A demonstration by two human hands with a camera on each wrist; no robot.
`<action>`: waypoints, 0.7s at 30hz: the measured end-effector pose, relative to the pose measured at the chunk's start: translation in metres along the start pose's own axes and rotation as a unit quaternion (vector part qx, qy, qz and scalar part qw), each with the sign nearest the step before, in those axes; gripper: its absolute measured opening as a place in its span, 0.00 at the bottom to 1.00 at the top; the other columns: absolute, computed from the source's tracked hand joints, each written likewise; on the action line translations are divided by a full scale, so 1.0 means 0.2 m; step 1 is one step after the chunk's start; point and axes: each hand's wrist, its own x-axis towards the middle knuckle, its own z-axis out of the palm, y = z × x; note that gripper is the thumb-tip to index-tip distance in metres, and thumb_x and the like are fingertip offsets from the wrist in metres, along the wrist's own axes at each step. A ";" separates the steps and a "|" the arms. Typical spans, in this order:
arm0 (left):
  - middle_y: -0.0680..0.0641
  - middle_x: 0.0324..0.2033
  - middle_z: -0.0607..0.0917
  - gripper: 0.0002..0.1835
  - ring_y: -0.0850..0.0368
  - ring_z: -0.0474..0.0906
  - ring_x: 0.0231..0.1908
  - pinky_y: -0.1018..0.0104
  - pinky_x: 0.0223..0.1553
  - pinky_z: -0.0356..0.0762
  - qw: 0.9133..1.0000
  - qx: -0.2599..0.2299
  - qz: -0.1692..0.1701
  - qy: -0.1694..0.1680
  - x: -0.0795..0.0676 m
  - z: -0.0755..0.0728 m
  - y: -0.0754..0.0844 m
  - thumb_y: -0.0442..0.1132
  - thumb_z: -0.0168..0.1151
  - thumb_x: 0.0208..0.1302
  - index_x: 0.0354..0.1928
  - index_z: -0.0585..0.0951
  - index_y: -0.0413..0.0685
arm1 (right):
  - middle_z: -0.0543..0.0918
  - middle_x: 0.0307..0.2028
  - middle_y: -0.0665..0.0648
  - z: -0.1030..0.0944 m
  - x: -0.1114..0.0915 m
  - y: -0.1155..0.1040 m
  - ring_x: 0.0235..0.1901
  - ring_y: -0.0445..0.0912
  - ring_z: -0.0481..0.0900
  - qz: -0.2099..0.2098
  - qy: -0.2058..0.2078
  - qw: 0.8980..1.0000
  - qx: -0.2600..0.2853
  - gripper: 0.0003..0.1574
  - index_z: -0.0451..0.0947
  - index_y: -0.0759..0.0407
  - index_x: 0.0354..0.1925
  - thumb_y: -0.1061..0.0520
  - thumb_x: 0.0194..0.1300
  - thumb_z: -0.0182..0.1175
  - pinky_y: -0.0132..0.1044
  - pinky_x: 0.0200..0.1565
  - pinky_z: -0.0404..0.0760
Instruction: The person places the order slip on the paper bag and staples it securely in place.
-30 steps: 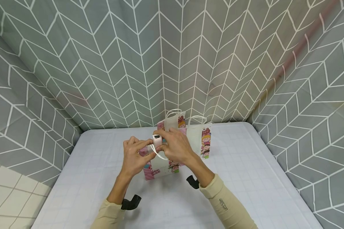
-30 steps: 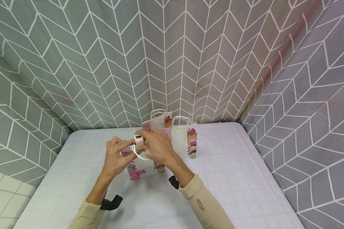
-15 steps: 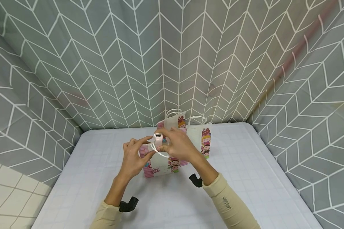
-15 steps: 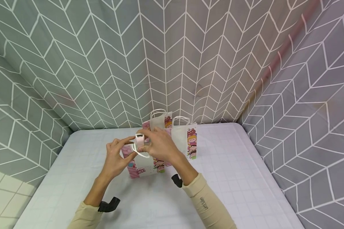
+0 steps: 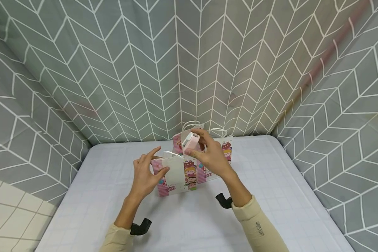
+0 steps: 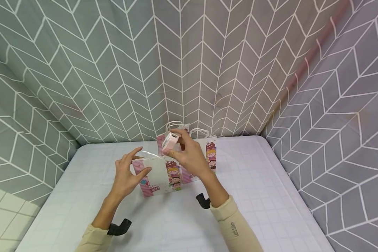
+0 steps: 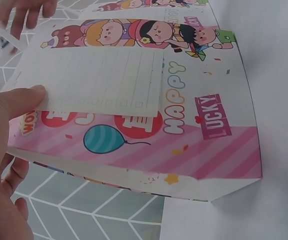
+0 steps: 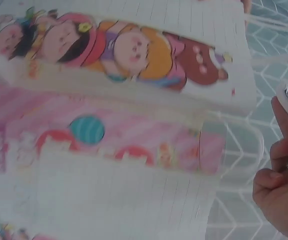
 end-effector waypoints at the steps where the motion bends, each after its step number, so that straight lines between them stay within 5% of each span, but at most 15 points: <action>1: 0.43 0.43 0.86 0.45 0.52 0.71 0.44 0.50 0.52 0.54 1.000 0.001 0.000 0.000 0.00 0.00 0.00 0.42 0.81 0.50 0.71 0.70 0.58 | 0.81 0.35 0.49 -0.02 -0.01 0.01 0.34 0.50 0.68 0.008 0.002 1.000 0.004 0.41 0.67 0.47 0.68 0.48 0.61 0.73 0.39 0.33 0.66; 7: 0.46 0.38 0.81 0.44 0.50 0.71 0.41 0.50 0.51 0.54 1.000 0.011 -0.001 0.002 -0.02 -0.01 -0.04 0.43 0.82 0.49 0.70 0.72 0.58 | 0.75 0.26 0.51 -0.12 -0.12 0.09 0.35 0.58 0.67 0.057 -0.013 0.998 0.012 0.38 0.69 0.46 0.64 0.47 0.59 0.74 0.42 0.34 0.62; 16: 0.49 0.33 0.75 0.43 0.56 0.67 0.39 0.50 0.49 0.53 1.000 0.020 -0.012 -0.006 -0.03 -0.01 -0.05 0.44 0.82 0.49 0.69 0.73 0.57 | 0.80 0.52 0.54 -0.15 -0.32 0.31 0.48 0.52 0.76 0.159 -0.074 0.984 -0.023 0.43 0.74 0.55 0.64 0.42 0.55 0.75 0.48 0.47 0.78; 21: 0.49 0.34 0.75 0.42 0.54 0.68 0.39 0.49 0.50 0.53 1.000 0.016 -0.017 -0.009 -0.03 -0.01 -0.05 0.44 0.81 0.50 0.69 0.73 0.57 | 0.82 0.48 0.54 -0.11 -0.42 0.46 0.47 0.53 0.76 0.223 -0.119 0.965 -0.069 0.39 0.78 0.60 0.59 0.44 0.54 0.77 0.47 0.48 0.75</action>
